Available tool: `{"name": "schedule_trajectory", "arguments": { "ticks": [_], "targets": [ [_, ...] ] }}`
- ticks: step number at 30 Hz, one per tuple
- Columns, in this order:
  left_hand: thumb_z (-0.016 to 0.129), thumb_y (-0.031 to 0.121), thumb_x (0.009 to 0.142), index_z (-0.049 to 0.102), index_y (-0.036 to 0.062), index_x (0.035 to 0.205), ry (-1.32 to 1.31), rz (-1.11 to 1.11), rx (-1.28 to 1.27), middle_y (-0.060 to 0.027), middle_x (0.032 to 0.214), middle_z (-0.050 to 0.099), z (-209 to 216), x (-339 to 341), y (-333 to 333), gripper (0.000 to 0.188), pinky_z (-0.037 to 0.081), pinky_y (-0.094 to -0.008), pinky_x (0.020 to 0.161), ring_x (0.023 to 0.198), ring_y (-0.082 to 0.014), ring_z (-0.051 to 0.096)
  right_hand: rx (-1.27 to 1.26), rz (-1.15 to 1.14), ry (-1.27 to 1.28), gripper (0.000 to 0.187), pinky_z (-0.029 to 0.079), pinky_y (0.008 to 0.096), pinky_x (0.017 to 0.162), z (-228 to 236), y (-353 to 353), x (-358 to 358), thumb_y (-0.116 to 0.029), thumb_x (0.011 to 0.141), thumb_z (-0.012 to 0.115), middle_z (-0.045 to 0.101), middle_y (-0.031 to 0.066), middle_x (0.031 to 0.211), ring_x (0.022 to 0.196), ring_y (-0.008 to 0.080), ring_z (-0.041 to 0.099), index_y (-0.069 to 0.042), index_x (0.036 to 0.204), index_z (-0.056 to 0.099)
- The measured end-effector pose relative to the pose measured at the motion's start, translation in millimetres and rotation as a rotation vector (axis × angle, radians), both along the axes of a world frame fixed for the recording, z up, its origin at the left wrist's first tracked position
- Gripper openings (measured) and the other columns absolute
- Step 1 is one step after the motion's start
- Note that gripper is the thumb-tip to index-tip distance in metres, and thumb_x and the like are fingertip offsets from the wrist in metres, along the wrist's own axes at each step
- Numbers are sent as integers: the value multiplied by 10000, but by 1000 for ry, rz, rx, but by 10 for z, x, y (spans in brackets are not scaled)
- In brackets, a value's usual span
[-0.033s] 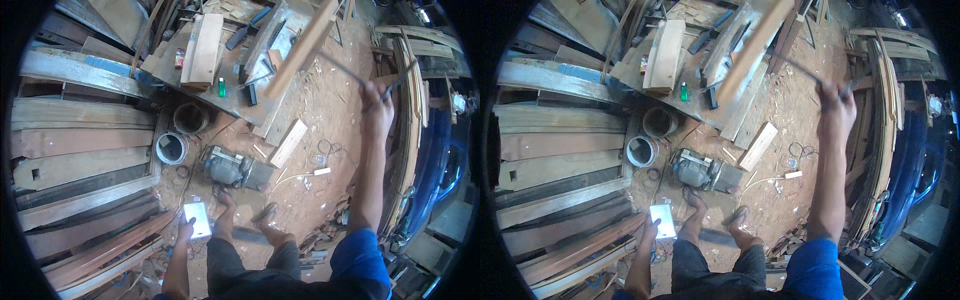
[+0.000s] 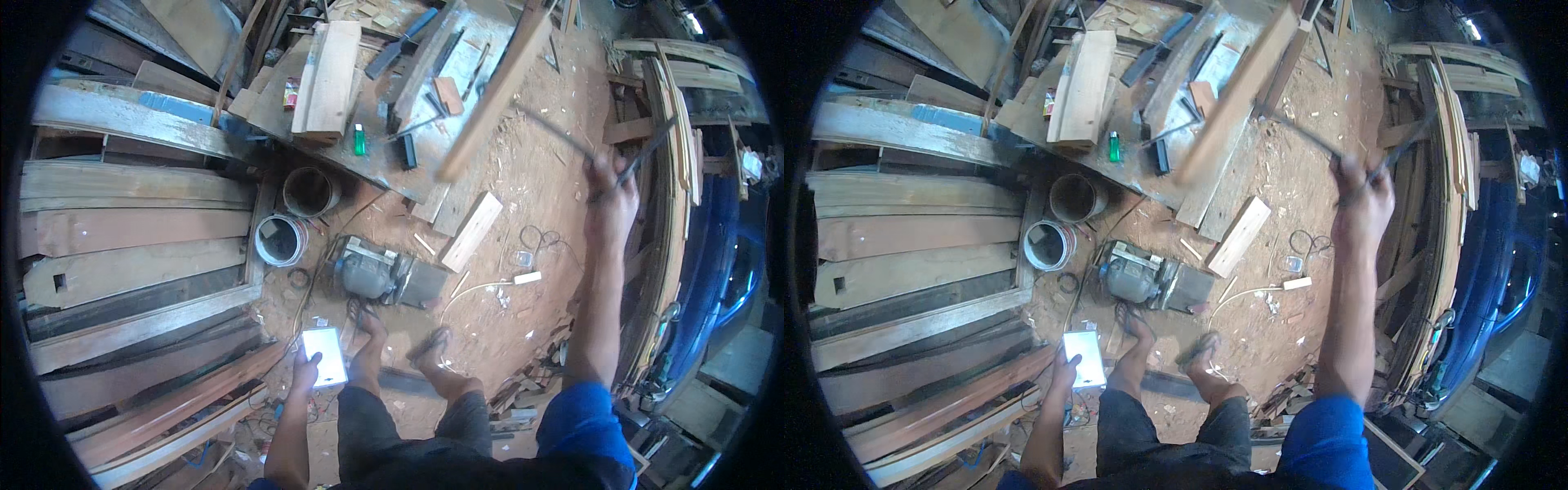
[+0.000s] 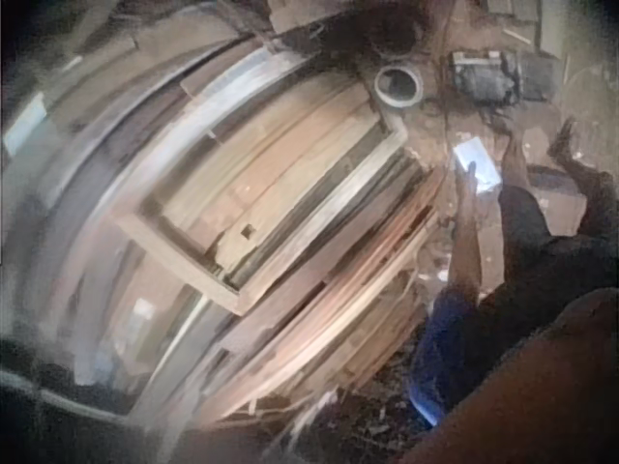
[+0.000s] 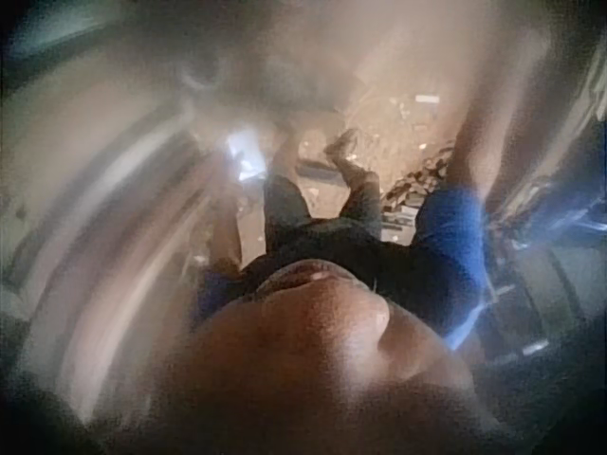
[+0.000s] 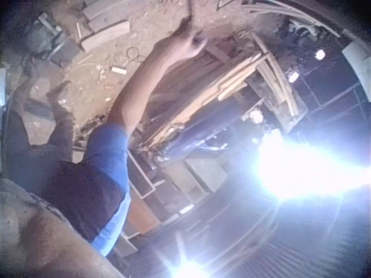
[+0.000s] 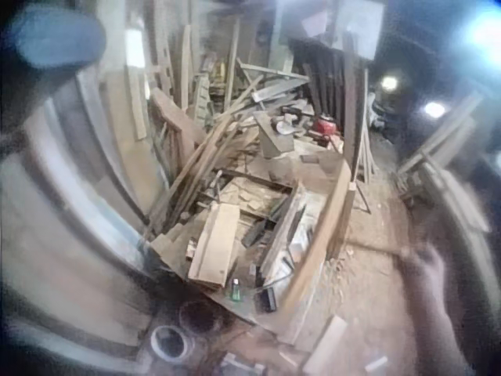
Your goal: The person sits on the floor and opens a package of small metal parts. They then insert a small metal blade into a handheld power tool, securing it in place.
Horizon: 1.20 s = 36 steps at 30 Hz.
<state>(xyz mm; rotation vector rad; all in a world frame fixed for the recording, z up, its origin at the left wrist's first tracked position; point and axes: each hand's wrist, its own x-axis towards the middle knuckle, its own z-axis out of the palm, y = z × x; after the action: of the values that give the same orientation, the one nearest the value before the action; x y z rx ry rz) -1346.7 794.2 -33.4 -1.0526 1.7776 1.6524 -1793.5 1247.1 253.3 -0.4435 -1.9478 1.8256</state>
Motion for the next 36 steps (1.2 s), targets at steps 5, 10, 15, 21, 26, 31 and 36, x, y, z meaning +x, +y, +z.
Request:
{"name": "schedule_trajectory", "arguments": {
  "ticks": [5,10,15,21,26,31,36],
  "targets": [
    [618,68,907,476,-9,1393,2,-116,-57,-124,1292,593,113,-90,538,512,410,-364,1030,1205,-238,544,-125,-144,-191,158,589,324,781,-1320,1101,1520,25,880,695,676,102,896,839,197,691,-33,957,570],
    [595,36,921,449,-9,1410,-5,-80,11,-112,1314,574,185,-149,1193,512,410,-352,1037,1214,-214,530,-279,-205,-424,255,579,324,750,-3077,1731,2268,-15,847,728,645,102,897,814,211,673,12,1029,551],
    [649,92,951,523,15,1349,-2,-207,103,-55,1153,644,-527,-287,1766,424,482,-311,934,1053,-154,594,-296,-257,-578,216,591,338,759,-4457,2348,2772,-16,825,740,632,79,876,795,198,649,-12,971,580],
    [632,145,970,470,-6,1410,49,-292,386,-86,1223,628,-1778,-388,2444,493,460,-323,977,1111,-161,567,-192,-152,-515,221,564,310,746,-5309,3088,2798,17,828,720,629,64,903,788,177,644,-3,991,573],
    [641,247,952,499,28,1398,2,-476,371,-151,1294,629,-2615,69,2697,517,459,-369,991,1176,-249,594,-283,-207,-228,160,547,316,899,-4548,3036,2083,8,909,629,643,104,1014,915,199,650,41,1060,585],
    [635,251,929,528,101,1364,174,-1032,153,-192,1180,673,-2666,-274,2982,473,519,-415,890,1058,-317,668,-560,-81,103,123,587,308,920,-3426,2748,436,34,948,587,616,148,1049,970,236,665,100,1047,560],
    [589,269,930,390,222,1509,221,-1202,132,-198,1318,599,-2515,-683,3004,614,498,-433,954,1148,-368,624,-726,-164,282,158,600,219,773,-2734,1669,-1421,8,937,633,631,144,1008,856,210,679,79,1061,565]
  ]
}}
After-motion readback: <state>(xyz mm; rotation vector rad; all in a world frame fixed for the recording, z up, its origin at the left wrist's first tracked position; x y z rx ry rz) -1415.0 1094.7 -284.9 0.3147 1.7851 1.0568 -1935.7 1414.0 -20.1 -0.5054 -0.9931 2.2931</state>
